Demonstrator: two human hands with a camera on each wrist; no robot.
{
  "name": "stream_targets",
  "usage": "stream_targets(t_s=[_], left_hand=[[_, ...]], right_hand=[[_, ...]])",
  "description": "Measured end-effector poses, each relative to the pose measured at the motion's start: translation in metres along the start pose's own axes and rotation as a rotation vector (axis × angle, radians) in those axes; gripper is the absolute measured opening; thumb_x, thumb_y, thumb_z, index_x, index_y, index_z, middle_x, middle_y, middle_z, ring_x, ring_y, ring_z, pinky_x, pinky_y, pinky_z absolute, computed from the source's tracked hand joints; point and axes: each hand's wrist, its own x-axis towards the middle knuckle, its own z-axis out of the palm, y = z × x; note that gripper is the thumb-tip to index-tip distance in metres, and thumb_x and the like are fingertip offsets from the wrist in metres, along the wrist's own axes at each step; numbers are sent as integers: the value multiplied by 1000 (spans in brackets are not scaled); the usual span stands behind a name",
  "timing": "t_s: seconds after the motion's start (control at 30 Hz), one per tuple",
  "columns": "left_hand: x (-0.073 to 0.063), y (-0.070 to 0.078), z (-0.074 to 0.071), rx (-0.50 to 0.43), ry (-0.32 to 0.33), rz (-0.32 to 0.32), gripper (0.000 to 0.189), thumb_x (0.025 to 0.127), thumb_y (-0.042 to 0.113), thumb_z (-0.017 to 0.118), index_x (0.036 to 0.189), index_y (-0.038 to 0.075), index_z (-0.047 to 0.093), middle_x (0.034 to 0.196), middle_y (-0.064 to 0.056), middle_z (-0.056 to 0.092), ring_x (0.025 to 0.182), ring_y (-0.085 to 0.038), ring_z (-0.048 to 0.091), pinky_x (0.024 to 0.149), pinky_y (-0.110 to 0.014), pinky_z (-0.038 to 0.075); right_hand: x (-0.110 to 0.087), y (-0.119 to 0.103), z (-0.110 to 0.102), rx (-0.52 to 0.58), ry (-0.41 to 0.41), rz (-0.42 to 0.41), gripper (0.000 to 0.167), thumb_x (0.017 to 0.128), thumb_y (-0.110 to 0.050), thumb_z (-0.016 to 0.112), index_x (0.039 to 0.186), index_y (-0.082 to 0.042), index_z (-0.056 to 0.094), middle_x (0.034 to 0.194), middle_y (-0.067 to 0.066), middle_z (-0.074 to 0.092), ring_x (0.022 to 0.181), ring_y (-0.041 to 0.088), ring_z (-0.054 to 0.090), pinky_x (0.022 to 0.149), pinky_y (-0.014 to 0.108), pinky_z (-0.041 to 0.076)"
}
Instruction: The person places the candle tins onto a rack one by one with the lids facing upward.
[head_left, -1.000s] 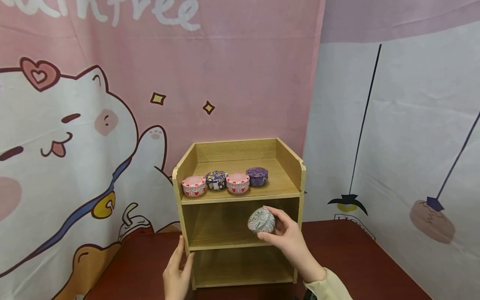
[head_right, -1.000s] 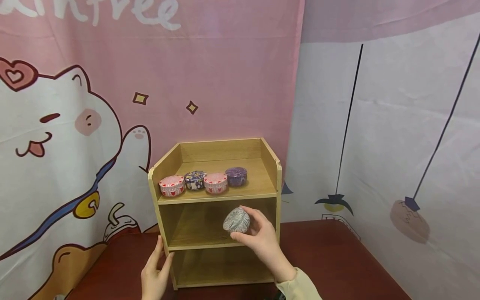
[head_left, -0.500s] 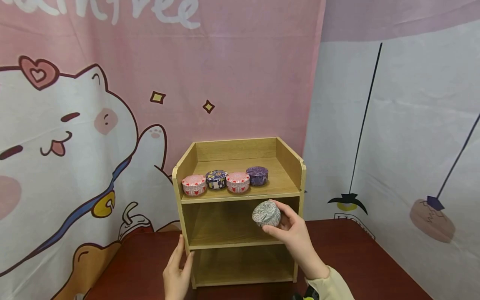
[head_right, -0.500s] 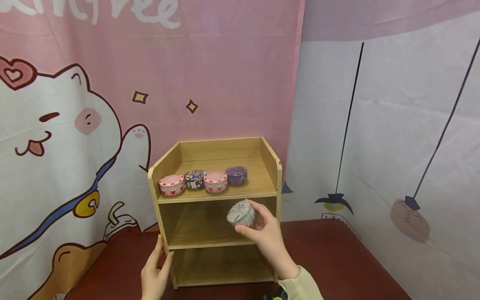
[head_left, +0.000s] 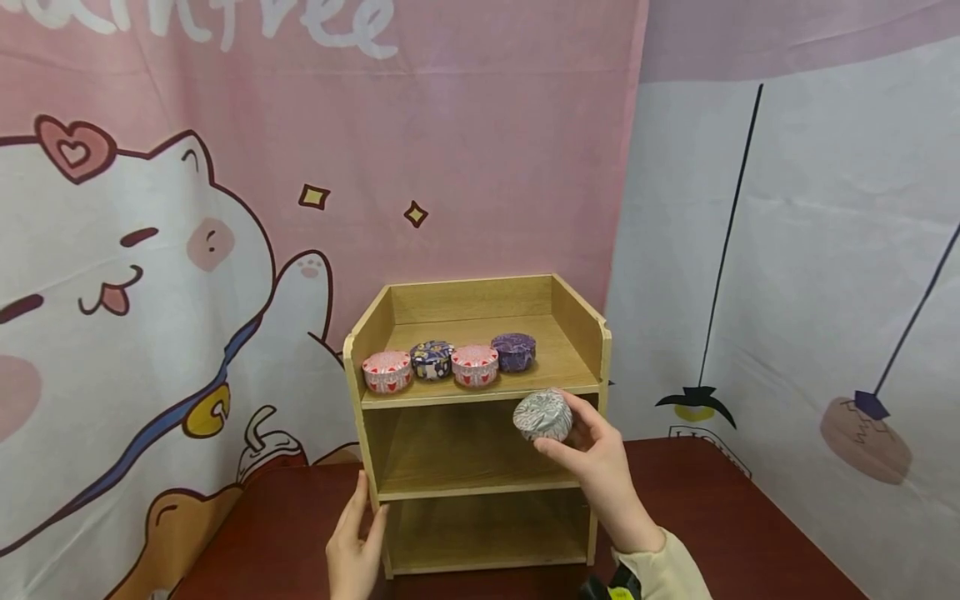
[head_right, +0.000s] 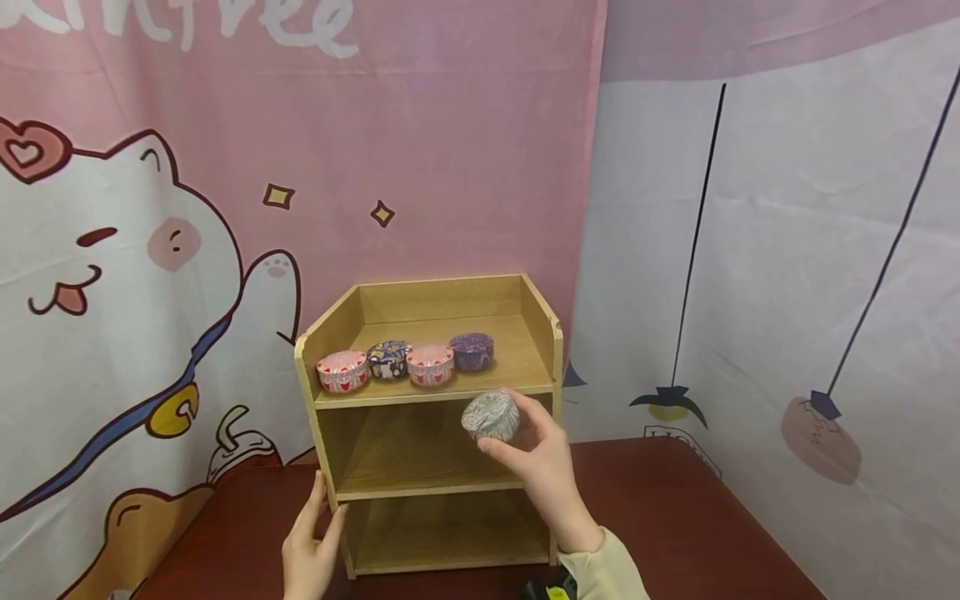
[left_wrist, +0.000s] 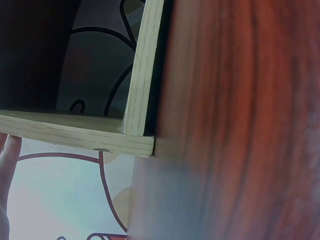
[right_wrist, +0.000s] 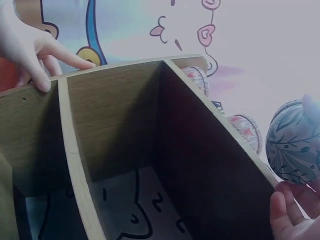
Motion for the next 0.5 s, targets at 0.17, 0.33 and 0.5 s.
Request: stream_targets(t_s=[0.17, 0.33, 0.5], left_hand=[[-1, -1, 1, 17, 10, -14, 80, 72, -3, 82, 143, 18, 52, 128, -10, 62, 106, -18, 60, 69, -12, 50], [-2, -2, 1, 4, 29, 1, 80, 71, -5, 82, 142, 17, 53, 126, -12, 63, 106, -17, 59, 63, -12, 50], [-1, -3, 2, -8, 46, 30, 81, 69, -6, 82, 142, 16, 53, 127, -11, 63, 113, 3, 50, 68, -10, 49]], right_hand=[[2, -5, -1, 63, 15, -19, 66, 78, 11, 74, 138, 4, 49, 135, 19, 50, 110, 11, 59, 82, 23, 53], [4, -8, -2, 72, 26, -39, 66, 78, 12, 73, 138, 5, 47, 136, 21, 48, 112, 10, 58, 85, 22, 52], [7, -10, -4, 67, 50, -77, 68, 78, 12, 73, 139, 6, 45, 139, 19, 47, 118, 9, 55, 90, 21, 49]])
